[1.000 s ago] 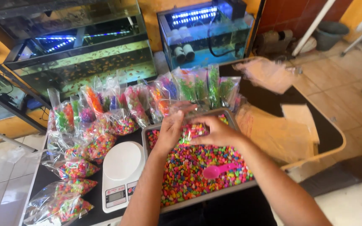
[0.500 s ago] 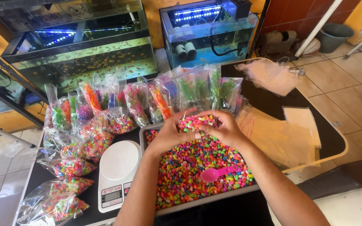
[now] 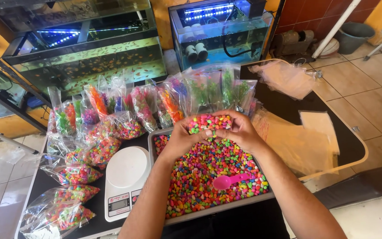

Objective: The person fills small plastic bags with multi-colored aquarium gravel using a pink scoop and by hand, then seals the bags.

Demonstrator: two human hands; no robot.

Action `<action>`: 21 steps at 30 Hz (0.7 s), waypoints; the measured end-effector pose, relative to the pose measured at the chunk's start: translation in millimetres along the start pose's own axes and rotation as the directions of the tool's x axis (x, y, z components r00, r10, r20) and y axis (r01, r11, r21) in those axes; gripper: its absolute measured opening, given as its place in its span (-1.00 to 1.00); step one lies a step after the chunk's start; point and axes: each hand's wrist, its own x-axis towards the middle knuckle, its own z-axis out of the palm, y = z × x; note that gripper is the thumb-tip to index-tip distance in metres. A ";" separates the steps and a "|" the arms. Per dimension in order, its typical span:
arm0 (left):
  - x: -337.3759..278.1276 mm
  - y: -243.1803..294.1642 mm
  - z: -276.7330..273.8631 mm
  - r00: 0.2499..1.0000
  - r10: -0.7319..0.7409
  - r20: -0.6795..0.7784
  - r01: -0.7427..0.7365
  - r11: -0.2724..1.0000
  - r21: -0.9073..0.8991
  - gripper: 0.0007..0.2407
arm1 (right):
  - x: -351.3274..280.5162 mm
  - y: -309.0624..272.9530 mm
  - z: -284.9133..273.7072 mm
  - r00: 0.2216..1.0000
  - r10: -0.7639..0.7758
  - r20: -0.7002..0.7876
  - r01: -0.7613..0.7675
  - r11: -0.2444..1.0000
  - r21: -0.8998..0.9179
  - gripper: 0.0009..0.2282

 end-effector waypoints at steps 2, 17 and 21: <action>-1.2 1.5 1.5 1.000 -0.003 -0.007 0.003 1.000 -0.010 -0.52 | 0.2 8.1 -6.4 1.000 -0.013 0.001 0.013 1.000 0.022 -0.55; -4.7 11.5 -0.8 0.996 -0.023 0.082 0.018 0.998 0.064 -0.46 | 0.0 4.6 -2.6 0.997 -0.031 -0.077 0.029 0.999 -0.026 -0.67; 1.1 10.8 -2.8 0.997 0.039 0.066 -0.046 0.993 0.113 -0.54 | 0.0 10.6 -8.9 0.995 -0.032 -0.092 0.026 0.997 -0.071 -0.71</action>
